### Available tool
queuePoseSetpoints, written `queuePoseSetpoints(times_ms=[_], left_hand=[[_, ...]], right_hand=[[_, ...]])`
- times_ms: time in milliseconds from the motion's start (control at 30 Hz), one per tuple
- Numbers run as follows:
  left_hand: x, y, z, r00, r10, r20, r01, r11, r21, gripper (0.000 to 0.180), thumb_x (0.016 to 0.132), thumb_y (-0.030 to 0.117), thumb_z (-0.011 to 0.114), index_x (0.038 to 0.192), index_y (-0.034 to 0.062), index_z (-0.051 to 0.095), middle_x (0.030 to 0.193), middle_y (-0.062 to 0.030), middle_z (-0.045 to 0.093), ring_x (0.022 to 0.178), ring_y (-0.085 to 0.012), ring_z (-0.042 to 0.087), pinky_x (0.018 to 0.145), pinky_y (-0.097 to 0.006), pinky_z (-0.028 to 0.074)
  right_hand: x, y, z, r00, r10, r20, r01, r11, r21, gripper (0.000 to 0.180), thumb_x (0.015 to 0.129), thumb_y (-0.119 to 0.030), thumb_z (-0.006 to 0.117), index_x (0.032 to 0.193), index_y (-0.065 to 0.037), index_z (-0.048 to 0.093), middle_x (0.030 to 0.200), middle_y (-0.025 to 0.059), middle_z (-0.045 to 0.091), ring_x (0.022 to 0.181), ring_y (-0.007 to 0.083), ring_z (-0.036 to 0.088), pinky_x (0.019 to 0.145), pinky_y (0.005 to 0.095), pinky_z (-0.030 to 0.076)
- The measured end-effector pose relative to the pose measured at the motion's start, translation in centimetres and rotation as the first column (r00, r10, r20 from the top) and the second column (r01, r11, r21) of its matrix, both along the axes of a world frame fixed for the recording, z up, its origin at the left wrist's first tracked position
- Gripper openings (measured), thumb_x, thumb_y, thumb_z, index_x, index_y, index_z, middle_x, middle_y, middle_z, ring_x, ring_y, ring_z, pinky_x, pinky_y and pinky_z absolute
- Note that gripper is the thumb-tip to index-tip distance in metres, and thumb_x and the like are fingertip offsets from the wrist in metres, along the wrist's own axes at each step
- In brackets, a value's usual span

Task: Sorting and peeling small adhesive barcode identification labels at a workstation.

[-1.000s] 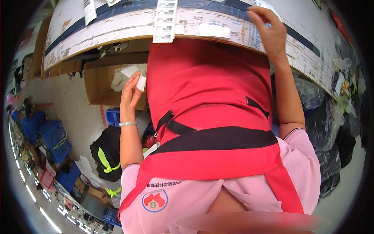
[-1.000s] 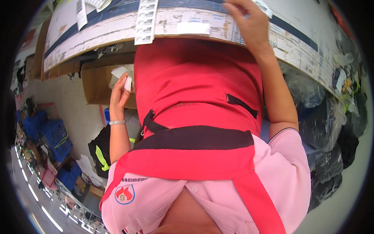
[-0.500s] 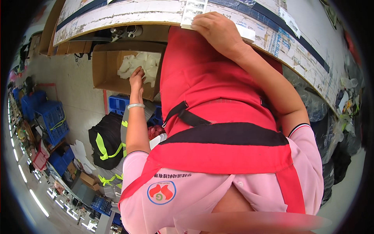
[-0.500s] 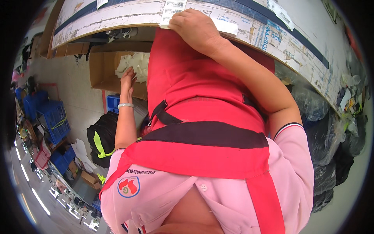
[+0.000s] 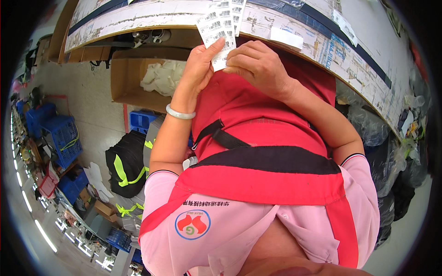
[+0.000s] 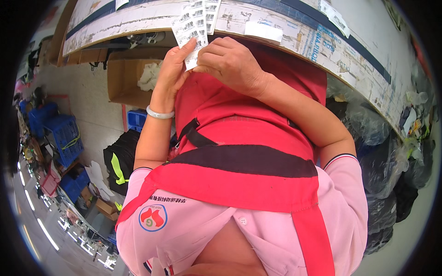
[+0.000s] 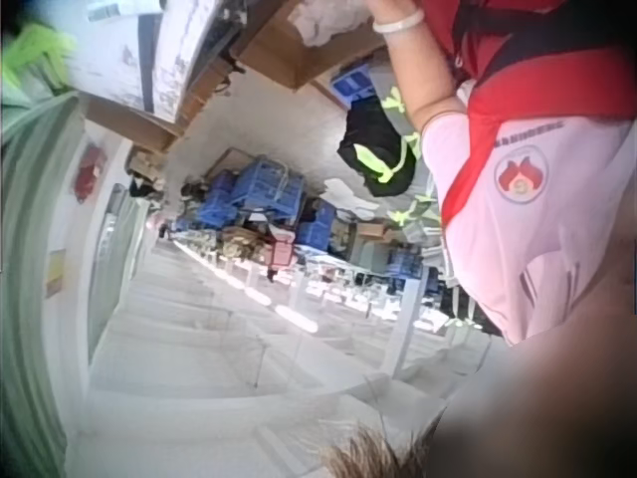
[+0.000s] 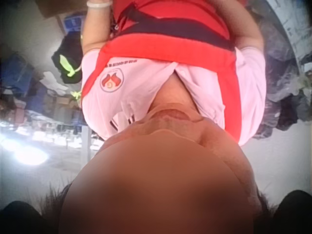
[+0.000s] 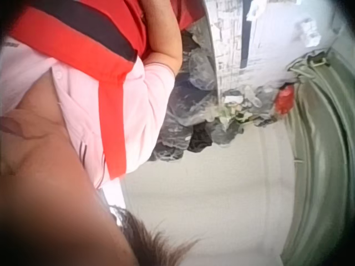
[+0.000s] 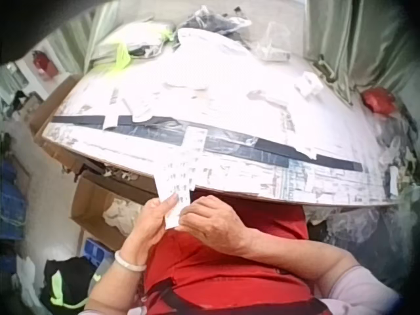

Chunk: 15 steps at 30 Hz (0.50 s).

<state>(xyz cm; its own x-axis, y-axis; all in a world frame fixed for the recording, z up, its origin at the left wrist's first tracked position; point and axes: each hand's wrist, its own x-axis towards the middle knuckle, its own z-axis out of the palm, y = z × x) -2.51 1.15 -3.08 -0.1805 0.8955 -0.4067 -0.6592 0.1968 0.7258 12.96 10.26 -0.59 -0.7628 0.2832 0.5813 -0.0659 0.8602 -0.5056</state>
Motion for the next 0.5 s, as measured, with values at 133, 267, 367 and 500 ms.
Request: queuePoseSetpoints(times_ms=[133, 267, 367, 500], left_hand=[[-0.1, 0.5, 0.8, 0.994, -0.034, -0.102, 0.029, 0.998, -0.051, 0.052, 0.101, 0.042, 0.046, 0.106, -0.0076, 0.061, 0.089, -0.0137, 0.068, 0.07, -0.0187, 0.067, 0.054, -0.03, 0.057], [-2.0, 1.2, 0.3, 0.796, -0.11, -0.595, 0.015, 0.987, -0.163, 0.062, 0.098, 0.051, 0.048, 0.078, -0.0035, 0.067, 0.066, -0.0099, 0.065, 0.053, -0.016, 0.063, 0.045, -0.026, 0.051], [-2.9, 0.6, 0.9, 0.721, -0.248, -0.647, 0.062, 0.953, -0.296, 0.066, 0.097, 0.053, 0.048, 0.064, -0.0013, 0.065, 0.056, -0.0077, 0.061, 0.046, -0.0154, 0.06, 0.041, -0.025, 0.049], [-1.9, -1.0, 1.3, 0.929, -0.251, -0.271, 0.185, 0.951, -0.247, 0.051, 0.099, 0.044, 0.052, 0.084, -0.0024, 0.067, 0.068, -0.0101, 0.065, 0.051, -0.014, 0.061, 0.043, -0.024, 0.049]], right_hand=[[0.3, 1.1, -0.2, 0.997, -0.068, 0.031, 0.067, 0.996, 0.053, 0.008, 0.079, -0.013, 0.067, 0.081, -0.01, 0.06, 0.086, 0.0008, 0.064, 0.079, 0.0205, 0.06, 0.073, 0.0326, 0.048], [0.2, 1.1, 0.3, 0.991, -0.133, 0.005, 0.131, 0.984, 0.122, 0.007, 0.078, -0.01, 0.066, 0.083, -0.01, 0.06, 0.089, 0.0, 0.064, 0.078, 0.0194, 0.06, 0.072, 0.0313, 0.048], [0.4, 1.2, 0.7, 0.99, -0.14, -0.033, 0.143, 0.98, 0.138, 0.008, 0.077, -0.009, 0.066, 0.084, -0.01, 0.061, 0.09, -0.0001, 0.064, 0.078, 0.019, 0.06, 0.072, 0.0311, 0.048], [1.1, 0.7, 1.5, 0.992, -0.108, -0.069, 0.116, 0.984, 0.136, 0.01, 0.077, -0.008, 0.066, 0.085, -0.01, 0.061, 0.09, -0.0001, 0.063, 0.077, 0.0184, 0.06, 0.071, 0.0309, 0.048]])
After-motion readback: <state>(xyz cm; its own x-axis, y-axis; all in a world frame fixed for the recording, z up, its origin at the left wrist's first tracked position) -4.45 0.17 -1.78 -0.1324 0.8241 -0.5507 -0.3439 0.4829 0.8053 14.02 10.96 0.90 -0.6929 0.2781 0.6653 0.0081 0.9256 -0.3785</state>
